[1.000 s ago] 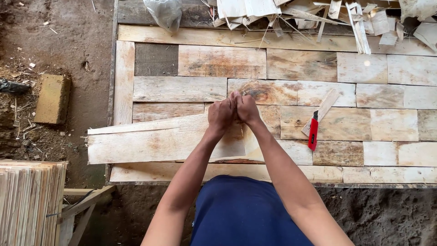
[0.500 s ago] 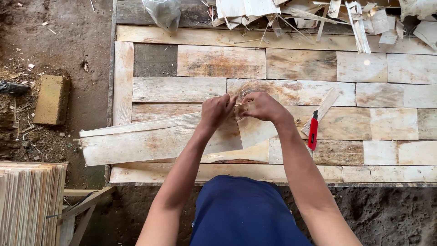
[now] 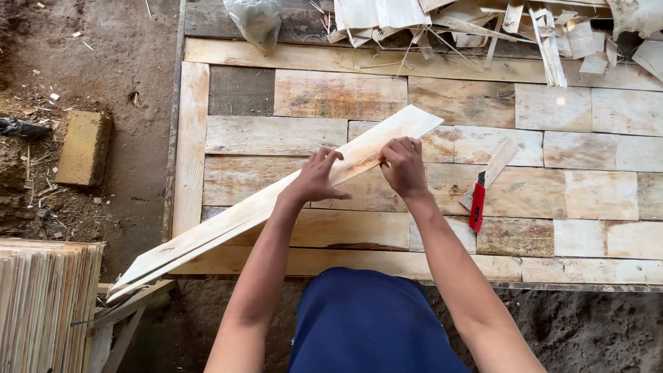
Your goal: The person uses a utility knife and a small wooden guide to cut thin wooden planks into smaller rectangular pieces on a wooden workbench. They then place the cut pieces into a small container.
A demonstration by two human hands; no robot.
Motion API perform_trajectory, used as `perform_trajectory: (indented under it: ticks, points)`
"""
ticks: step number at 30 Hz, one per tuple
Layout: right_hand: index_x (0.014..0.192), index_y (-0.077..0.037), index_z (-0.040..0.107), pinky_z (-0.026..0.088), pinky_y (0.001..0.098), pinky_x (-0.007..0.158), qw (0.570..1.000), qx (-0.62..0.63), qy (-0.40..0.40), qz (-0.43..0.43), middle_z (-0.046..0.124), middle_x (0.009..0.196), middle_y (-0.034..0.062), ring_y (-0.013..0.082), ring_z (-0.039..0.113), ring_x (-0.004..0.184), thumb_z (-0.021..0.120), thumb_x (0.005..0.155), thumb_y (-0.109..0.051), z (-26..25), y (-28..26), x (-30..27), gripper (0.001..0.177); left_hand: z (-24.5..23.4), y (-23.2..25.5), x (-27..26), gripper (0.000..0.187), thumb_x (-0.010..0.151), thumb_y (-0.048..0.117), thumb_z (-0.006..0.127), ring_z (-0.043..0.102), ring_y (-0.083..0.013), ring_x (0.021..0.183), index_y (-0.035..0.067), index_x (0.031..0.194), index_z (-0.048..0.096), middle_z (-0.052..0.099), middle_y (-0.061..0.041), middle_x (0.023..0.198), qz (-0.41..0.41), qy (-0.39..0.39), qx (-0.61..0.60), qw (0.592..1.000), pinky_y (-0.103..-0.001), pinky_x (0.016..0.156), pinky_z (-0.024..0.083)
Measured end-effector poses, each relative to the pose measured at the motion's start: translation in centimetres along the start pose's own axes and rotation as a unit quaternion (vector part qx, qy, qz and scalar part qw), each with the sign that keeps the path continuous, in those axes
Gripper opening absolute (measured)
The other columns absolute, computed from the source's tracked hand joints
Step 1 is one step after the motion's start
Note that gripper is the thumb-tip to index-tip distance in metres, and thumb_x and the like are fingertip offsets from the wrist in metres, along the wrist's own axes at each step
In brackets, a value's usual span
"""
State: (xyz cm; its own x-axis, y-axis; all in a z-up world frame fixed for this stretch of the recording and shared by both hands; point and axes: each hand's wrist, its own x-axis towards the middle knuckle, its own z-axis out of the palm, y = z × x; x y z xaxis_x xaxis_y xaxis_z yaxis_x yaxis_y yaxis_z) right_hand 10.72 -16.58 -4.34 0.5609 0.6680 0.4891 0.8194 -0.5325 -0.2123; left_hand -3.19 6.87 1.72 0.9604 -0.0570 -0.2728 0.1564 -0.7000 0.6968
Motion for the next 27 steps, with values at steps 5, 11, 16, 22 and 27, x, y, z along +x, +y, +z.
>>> perform_trajectory:
  ticks: [5,11,16,22,27]
  points:
    - [0.070,-0.021,0.062,0.044,0.0318,0.093,0.997,0.010,0.074,-0.025,0.064,0.085,-0.0067,0.0161,0.059,0.094,0.087,0.069,-0.006,1.1,-0.1,-4.1,0.029,-1.3,0.7,-1.3,0.114,0.065,0.085,0.072,0.035,-0.0482,0.147,0.023,0.154,0.037,0.032,-0.022,0.160,-0.086,-0.016,0.000,0.996,-0.067,0.117,0.031]
    - [0.065,-0.019,0.056,0.044,0.0334,0.091,0.994,-0.018,0.104,-0.038,0.061,0.082,-0.0048,0.0194,0.058,0.092,0.080,0.075,-0.004,0.9,-0.7,-7.0,0.030,3.2,-3.7,0.4,0.132,0.050,0.091,0.077,0.034,-0.0440,0.150,0.039,0.160,0.026,0.035,-0.022,0.160,-0.127,-0.110,0.029,0.985,-0.068,0.119,0.025]
    - [0.065,-0.021,0.053,0.043,0.0348,0.088,0.994,-0.046,0.101,-0.024,0.059,0.081,-0.0056,0.0193,0.058,0.090,0.078,0.072,-0.004,2.3,-0.8,-9.8,0.031,4.7,-1.6,0.5,0.149,0.035,0.090,0.083,0.032,-0.0448,0.149,0.041,0.161,0.023,0.027,-0.019,0.161,-0.106,-0.118,0.064,0.985,-0.073,0.118,0.021]
    - [0.065,-0.019,0.053,0.044,0.0328,0.088,0.996,-0.043,0.078,0.002,0.058,0.079,-0.0041,0.0198,0.058,0.089,0.069,0.071,0.002,2.8,-1.6,-10.6,0.028,7.5,-0.6,1.0,0.138,0.043,0.094,0.073,0.021,-0.0416,0.155,0.046,0.161,0.020,0.018,-0.023,0.166,-0.085,-0.138,0.167,0.973,-0.071,0.117,0.020]
    - [0.075,-0.018,0.059,0.045,0.0344,0.093,0.997,-0.044,0.010,0.061,0.060,0.089,-0.0041,0.0207,0.060,0.100,0.067,0.065,0.002,2.3,-2.3,-12.5,0.024,9.6,-0.8,0.7,0.130,0.052,0.089,0.073,0.017,-0.0396,0.156,0.043,0.162,0.021,0.018,-0.027,0.166,-0.089,-0.115,0.240,0.960,-0.066,0.115,0.021]
